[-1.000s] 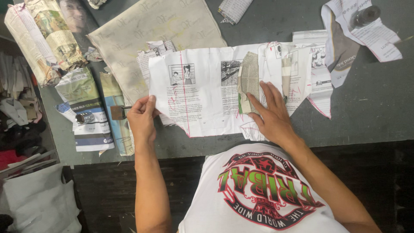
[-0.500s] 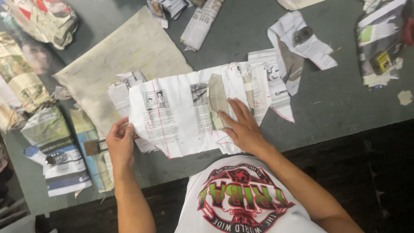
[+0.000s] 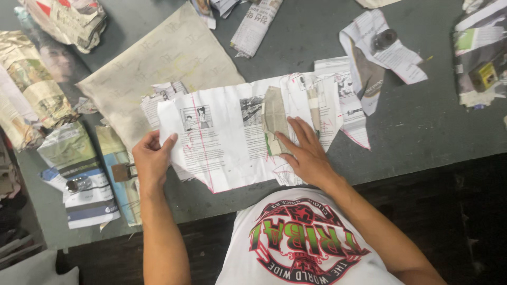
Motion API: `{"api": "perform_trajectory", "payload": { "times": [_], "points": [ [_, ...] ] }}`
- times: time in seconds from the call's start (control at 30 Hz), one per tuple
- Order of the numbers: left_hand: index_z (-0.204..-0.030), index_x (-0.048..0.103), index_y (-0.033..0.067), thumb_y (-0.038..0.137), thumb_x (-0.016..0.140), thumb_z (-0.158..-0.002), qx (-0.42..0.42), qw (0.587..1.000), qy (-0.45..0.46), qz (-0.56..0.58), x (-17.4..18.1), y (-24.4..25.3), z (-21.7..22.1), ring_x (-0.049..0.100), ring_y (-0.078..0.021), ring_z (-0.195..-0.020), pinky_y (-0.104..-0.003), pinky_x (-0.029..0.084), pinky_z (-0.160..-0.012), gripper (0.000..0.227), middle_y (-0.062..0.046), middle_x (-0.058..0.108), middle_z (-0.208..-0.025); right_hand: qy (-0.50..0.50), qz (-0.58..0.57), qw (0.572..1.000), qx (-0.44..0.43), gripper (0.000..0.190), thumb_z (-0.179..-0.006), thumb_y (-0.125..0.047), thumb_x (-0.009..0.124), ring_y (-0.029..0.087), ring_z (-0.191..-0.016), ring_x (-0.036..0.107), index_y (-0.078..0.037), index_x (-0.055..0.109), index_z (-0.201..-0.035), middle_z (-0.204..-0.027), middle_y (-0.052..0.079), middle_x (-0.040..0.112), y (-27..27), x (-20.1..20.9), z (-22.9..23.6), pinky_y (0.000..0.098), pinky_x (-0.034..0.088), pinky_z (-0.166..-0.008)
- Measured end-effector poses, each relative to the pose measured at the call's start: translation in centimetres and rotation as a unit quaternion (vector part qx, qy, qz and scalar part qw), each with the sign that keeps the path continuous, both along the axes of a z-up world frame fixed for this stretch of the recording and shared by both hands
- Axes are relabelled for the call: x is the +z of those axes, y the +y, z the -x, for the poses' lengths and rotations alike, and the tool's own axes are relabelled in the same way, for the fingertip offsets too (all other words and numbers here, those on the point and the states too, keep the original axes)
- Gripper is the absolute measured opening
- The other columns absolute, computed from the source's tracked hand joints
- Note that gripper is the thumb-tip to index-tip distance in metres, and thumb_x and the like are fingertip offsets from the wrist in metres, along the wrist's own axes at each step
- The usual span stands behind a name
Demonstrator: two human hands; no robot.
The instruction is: The person folds multiple newspaper sheets and printed papers on a cluttered table, aligning edges and pressing folds. They handle rolled newspapers, a canvas bag, and scattered paper pieces, repeatedly folding and stacking them.
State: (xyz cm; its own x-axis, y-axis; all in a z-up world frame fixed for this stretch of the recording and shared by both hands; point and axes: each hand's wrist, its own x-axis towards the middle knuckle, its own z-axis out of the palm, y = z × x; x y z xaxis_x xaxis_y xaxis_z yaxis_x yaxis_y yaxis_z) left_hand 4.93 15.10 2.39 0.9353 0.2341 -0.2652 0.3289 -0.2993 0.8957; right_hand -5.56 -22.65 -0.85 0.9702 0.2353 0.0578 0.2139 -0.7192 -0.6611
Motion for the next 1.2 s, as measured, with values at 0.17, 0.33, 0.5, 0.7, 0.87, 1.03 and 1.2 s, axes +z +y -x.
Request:
{"api": "perform_trajectory", "payload": {
  "times": [0.17,0.33,0.5,0.7,0.87,1.03,1.2],
  "points": [
    [-0.107,0.073,-0.0054,0.015,0.073,-0.101,0.035,0.998,-0.059,0.001,-3.5,1.5,0.6,0.057,-0.0049,-0.071,-0.022,0.044,-0.06,0.021,-0.001,0.069,-0.084,-0.002,0.005,1.0,0.004,0.06,-0.087,-0.021,0.074,0.042,-0.15,0.025,-0.012,0.057,-0.144,-0.162,0.021,0.03,0.1,0.2,-0.1,0.0517,0.028,-0.12],
    [-0.106,0.073,-0.0016,0.019,0.068,-0.102,0.049,0.995,-0.078,-0.033,-3.7,0.7,1.2,0.054,-0.0038,-0.067,-0.022,0.042,-0.059,0.022,0.0,0.068,-0.078,-0.013,0.008,1.0,0.013,0.059,-0.088,-0.022,0.074,0.043,-0.15,0.024,-0.012,0.057,-0.144,-0.162,0.023,0.029,0.3,-0.1,-0.1,0.0527,0.028,-0.12],
    [-0.106,0.076,0.0003,0.019,0.071,-0.103,0.073,0.972,-0.025,-0.22,-1.0,-1.3,1.3,0.05,-0.0125,-0.064,-0.029,0.04,-0.06,0.02,-0.009,0.062,-0.072,0.028,-0.179,0.983,-0.024,0.055,-0.092,-0.016,0.074,0.036,-0.154,0.03,-0.01,0.058,-0.144,-0.164,0.02,0.034,-1.2,-1.0,0.3,0.0488,0.031,-0.122],
    [-0.125,0.066,0.0002,0.009,0.061,-0.106,-0.002,0.915,-0.271,-0.298,1.2,-6.8,3.4,0.062,-0.0172,-0.086,-0.031,0.05,-0.071,0.022,-0.009,0.067,-0.104,0.023,-0.249,0.937,-0.245,0.031,-0.107,-0.005,0.066,0.02,-0.11,0.068,-0.005,0.065,-0.138,-0.131,0.014,0.066,-3.8,-0.3,0.3,0.0312,0.057,-0.094],
    [-0.12,0.069,0.01,0.009,0.064,-0.097,-0.201,0.977,-0.067,0.006,-0.6,-17.8,5.5,0.061,-0.0096,-0.071,-0.027,0.053,-0.063,0.023,-0.003,0.073,-0.096,0.074,-0.095,0.964,-0.236,0.055,-0.087,-0.008,0.081,0.021,-0.081,0.063,0.002,0.061,-0.137,-0.102,0.015,0.062,-2.1,1.0,-0.2,0.033,0.055,-0.07],
    [-0.128,0.063,0.0044,0.012,0.069,-0.095,-0.255,0.96,-0.032,0.115,-2.4,-24.0,7.6,0.068,-0.0149,-0.084,-0.028,0.055,-0.067,0.035,-0.012,0.065,-0.109,0.094,-0.158,0.944,-0.273,0.043,-0.094,-0.006,0.07,0.014,-0.08,0.066,0.002,0.062,-0.136,-0.102,0.01,0.069,-2.7,0.3,-0.1,0.0295,0.055,-0.07],
    [-0.138,0.054,-0.0025,0.024,0.08,-0.089,-0.275,0.958,-0.032,0.069,-2.5,-24.6,7.9,0.065,-0.0241,-0.101,-0.033,0.056,-0.078,0.062,-0.018,0.059,-0.125,0.18,-0.428,0.842,-0.274,0.035,-0.1,-0.005,0.066,0.009,-0.09,0.064,0.006,0.065,-0.134,-0.108,0.009,0.073,-4.2,-0.9,0.6,0.0232,0.052,-0.078]
  ]
}}
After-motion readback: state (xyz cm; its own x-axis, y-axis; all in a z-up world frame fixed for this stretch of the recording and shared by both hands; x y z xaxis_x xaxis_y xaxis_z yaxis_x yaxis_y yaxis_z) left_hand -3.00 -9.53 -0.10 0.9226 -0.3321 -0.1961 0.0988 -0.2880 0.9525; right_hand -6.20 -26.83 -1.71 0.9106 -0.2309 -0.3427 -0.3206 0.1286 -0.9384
